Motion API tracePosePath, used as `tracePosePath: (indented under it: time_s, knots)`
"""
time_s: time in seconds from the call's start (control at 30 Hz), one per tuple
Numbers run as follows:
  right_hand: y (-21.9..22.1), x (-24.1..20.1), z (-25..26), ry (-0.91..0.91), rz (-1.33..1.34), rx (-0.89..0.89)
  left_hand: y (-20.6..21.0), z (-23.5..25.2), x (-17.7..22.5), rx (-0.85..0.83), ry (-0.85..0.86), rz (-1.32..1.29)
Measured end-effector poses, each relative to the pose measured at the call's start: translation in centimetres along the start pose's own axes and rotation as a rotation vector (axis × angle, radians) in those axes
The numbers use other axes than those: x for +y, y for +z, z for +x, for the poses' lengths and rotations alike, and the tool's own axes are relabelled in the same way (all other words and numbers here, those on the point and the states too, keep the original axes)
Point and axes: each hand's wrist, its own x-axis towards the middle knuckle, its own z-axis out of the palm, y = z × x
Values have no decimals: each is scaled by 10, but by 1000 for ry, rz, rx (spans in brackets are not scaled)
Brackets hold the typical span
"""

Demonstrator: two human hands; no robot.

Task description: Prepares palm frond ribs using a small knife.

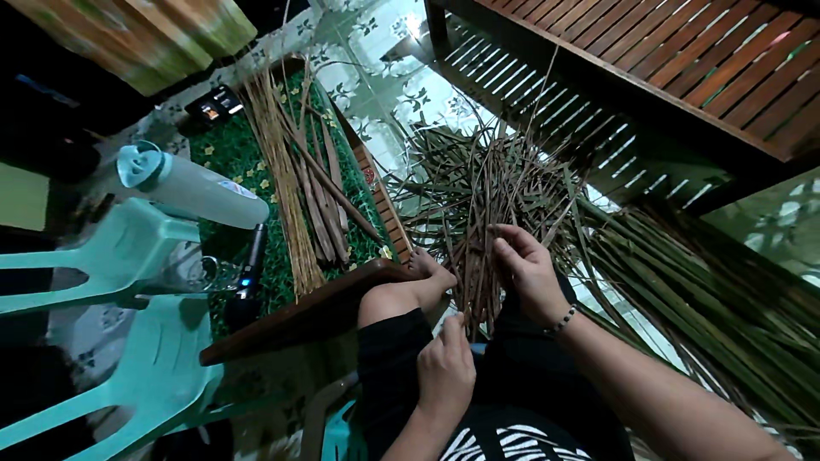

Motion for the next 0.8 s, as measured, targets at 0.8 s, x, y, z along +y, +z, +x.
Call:
tracePosePath:
  time_s: [0.8]
  knots:
    - [12, 8, -15, -6, 82, -129, -11, -2, -15, -34, -37, -228]
